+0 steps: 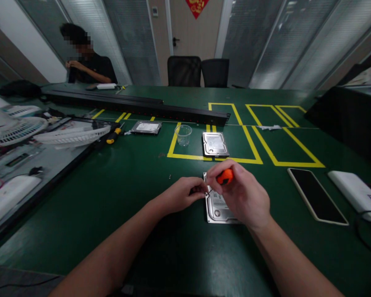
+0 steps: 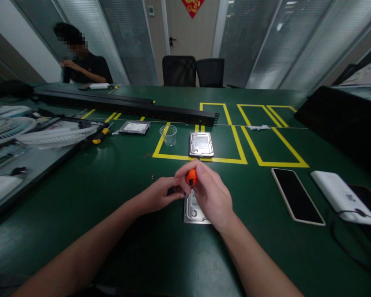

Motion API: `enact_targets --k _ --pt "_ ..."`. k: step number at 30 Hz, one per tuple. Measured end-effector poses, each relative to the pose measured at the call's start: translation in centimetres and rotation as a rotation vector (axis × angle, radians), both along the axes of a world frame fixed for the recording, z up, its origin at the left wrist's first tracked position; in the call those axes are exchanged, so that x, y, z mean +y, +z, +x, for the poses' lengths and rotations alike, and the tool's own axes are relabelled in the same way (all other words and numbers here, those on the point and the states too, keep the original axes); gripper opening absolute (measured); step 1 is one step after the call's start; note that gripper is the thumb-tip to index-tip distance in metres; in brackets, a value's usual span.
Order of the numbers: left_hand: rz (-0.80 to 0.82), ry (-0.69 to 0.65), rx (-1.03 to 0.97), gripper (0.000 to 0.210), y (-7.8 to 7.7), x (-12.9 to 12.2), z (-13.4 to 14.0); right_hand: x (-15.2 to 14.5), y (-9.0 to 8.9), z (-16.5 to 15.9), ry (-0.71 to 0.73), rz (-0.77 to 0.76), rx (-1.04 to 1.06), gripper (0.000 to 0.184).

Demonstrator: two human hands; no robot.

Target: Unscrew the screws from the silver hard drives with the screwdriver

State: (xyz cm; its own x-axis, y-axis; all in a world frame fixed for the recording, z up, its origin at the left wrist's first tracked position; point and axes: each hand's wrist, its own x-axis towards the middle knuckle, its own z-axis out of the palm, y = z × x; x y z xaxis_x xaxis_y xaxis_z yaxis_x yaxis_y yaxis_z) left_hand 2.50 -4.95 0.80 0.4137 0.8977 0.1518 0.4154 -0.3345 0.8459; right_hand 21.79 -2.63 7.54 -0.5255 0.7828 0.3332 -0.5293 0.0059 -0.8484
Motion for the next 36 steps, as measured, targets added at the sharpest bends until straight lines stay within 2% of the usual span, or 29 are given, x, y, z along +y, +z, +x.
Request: enact_targets --k 2,6,10,13,14,19,22,26,32,36 --pt "0.011 0.001 -0.003 0.008 0.11 -0.02 0.05 0.07 -0.06 0.04 -0.002 0.013 -0.014 0.032" --pt "0.008 -0.001 -0.012 0.005 0.21 -0.03 0.09 0.03 -0.22 0.02 0.007 0.000 -0.018 0.012" --pt "-0.009 0.005 0.000 0.008 0.15 0.00 0.07 -0.07 -0.07 0.01 -0.015 0.011 -0.045 0.014" --pt "-0.011 0.002 0.013 0.009 0.08 0.05 0.06 0.05 -0.03 0.04 -0.031 0.032 -0.049 0.034" --pt "-0.008 0.000 0.012 0.008 0.04 0.06 0.06 0.11 -0.07 0.03 -0.035 0.035 -0.049 0.034" --pt "0.010 0.005 -0.011 0.005 0.05 0.06 0.09 0.09 -0.32 -0.11 -0.030 0.022 -0.032 0.011" --pt "-0.007 -0.004 -0.003 0.009 0.26 0.02 0.12 -0.06 -0.18 -0.12 -0.014 0.004 -0.028 0.011" --pt "-0.006 0.002 0.023 0.011 0.39 0.01 0.12 0.03 -0.01 0.07 -0.025 0.031 -0.057 0.034" --pt "0.017 0.006 -0.008 0.005 0.12 0.00 0.09 0.03 -0.38 0.01 -0.030 0.039 -0.049 0.013" --pt "-0.003 0.003 0.009 0.008 0.22 -0.03 0.04 -0.13 -0.19 -0.07 -0.036 0.017 -0.049 0.014"
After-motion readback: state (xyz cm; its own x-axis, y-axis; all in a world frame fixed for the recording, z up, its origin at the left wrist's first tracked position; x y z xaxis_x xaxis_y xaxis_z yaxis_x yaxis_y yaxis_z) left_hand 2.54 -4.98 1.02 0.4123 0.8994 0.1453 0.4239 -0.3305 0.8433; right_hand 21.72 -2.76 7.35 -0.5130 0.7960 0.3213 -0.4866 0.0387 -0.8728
